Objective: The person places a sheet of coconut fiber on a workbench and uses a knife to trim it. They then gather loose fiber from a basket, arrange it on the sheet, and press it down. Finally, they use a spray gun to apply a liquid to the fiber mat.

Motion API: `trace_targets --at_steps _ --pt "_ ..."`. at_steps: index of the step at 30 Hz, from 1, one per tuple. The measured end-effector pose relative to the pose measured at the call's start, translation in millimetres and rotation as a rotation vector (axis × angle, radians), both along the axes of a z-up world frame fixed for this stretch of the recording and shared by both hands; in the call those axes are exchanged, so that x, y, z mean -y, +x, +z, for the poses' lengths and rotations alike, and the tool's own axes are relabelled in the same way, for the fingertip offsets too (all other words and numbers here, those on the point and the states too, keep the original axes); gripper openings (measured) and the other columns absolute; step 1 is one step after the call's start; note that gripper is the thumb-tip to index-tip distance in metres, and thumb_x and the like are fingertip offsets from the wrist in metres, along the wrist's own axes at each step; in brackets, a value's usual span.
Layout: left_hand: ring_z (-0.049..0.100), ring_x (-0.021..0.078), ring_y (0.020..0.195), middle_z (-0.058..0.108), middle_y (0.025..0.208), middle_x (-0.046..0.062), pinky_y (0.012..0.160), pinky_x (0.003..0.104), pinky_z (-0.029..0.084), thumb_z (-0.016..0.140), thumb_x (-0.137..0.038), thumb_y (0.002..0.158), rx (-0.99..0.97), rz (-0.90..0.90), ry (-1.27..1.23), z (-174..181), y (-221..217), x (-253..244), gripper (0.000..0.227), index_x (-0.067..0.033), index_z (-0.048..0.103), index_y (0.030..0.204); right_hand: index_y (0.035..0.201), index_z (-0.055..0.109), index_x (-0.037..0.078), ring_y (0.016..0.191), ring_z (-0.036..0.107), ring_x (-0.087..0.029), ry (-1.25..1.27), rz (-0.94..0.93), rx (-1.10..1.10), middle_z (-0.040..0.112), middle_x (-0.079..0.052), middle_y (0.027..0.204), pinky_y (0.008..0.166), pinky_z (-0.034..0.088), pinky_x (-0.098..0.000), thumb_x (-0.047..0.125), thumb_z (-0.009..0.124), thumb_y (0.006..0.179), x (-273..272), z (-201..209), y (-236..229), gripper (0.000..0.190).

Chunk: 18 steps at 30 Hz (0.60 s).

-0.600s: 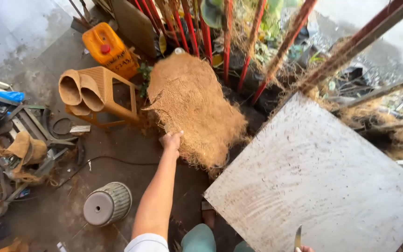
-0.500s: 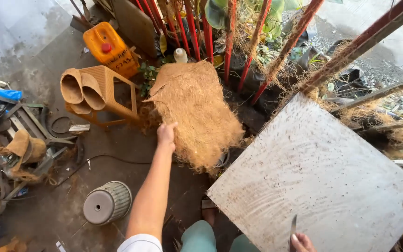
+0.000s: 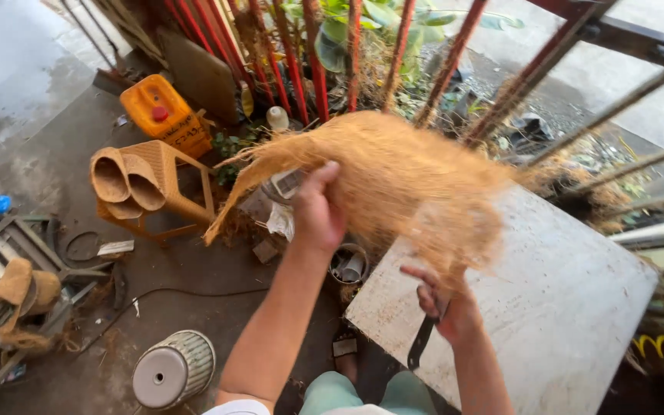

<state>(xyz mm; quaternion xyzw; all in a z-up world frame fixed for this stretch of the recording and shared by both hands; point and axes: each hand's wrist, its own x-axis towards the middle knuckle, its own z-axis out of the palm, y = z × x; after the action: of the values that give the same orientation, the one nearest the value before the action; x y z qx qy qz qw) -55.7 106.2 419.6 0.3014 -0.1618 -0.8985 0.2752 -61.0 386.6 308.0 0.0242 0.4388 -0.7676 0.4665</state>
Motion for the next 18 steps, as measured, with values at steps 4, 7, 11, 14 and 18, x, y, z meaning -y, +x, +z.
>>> trace_targets --at_steps 4,7,11,14,18 --pt "0.069 0.0292 0.105 0.072 0.108 0.014 0.096 0.046 0.055 0.072 0.001 0.079 -0.041 -0.19 -0.13 -32.4 8.8 -107.9 0.04 -0.0049 0.068 0.118 0.154 0.033 0.012 0.045 0.036 -0.012 -0.237 -0.245 -0.076 0.059 -0.018 0.137 0.029 0.03 -0.0208 0.036 0.053 0.085 -37.5 51.1 -17.9 0.076" --pt "0.068 0.0266 0.104 0.072 0.108 0.017 0.094 0.047 0.057 0.08 0.003 0.069 -0.028 -0.469 -0.231 -43.1 42.1 -175.6 0.046 -0.001 0.071 0.115 0.151 0.038 0.011 0.061 0.042 -0.017 -0.052 -0.45 -0.045 0.06 -0.017 0.133 0.046 0.033 -0.0271 0.048 0.049 0.085 -99.4 18.3 -0.7 0.076" --pt "0.072 0.0203 0.09 0.073 0.088 0.01 0.078 0.027 0.055 0.073 -0.023 0.083 0.256 -1.093 -0.381 -98.9 63.2 -250.0 0.03 -0.006 0.073 0.107 0.146 0.045 0.011 0.081 0.049 -0.022 0.209 -0.649 0.049 0.062 -0.016 0.127 0.068 0.037 -0.0354 0.063 0.044 0.086 -206.3 -40.8 23.9 0.08" --pt "0.06 0.0335 0.114 0.064 0.117 0.016 0.093 0.048 0.049 0.078 -0.041 0.079 0.388 -1.375 -0.894 -257.2 88.3 -303.6 0.055 -0.0174 0.06 0.125 0.143 0.049 0.01 0.097 0.055 -0.026 0.399 -0.79 0.122 0.063 -0.015 0.122 0.085 0.04 -0.0415 0.075 0.04 0.087 -292.3 -81.1 44.2 0.086" --pt "0.062 0.0366 0.113 0.057 0.126 0.029 0.086 0.046 0.054 0.08 -0.014 0.082 0.55 -1.142 -0.313 -337.5 104.7 -319.0 0.087 0.0015 0.028 0.151 0.138 0.056 0.01 0.117 0.062 -0.031 0.633 -0.933 0.172 0.065 -0.014 0.116 0.108 0.044 -0.0497 0.09 0.034 0.088 -371.3 -111.8 20.8 0.097"
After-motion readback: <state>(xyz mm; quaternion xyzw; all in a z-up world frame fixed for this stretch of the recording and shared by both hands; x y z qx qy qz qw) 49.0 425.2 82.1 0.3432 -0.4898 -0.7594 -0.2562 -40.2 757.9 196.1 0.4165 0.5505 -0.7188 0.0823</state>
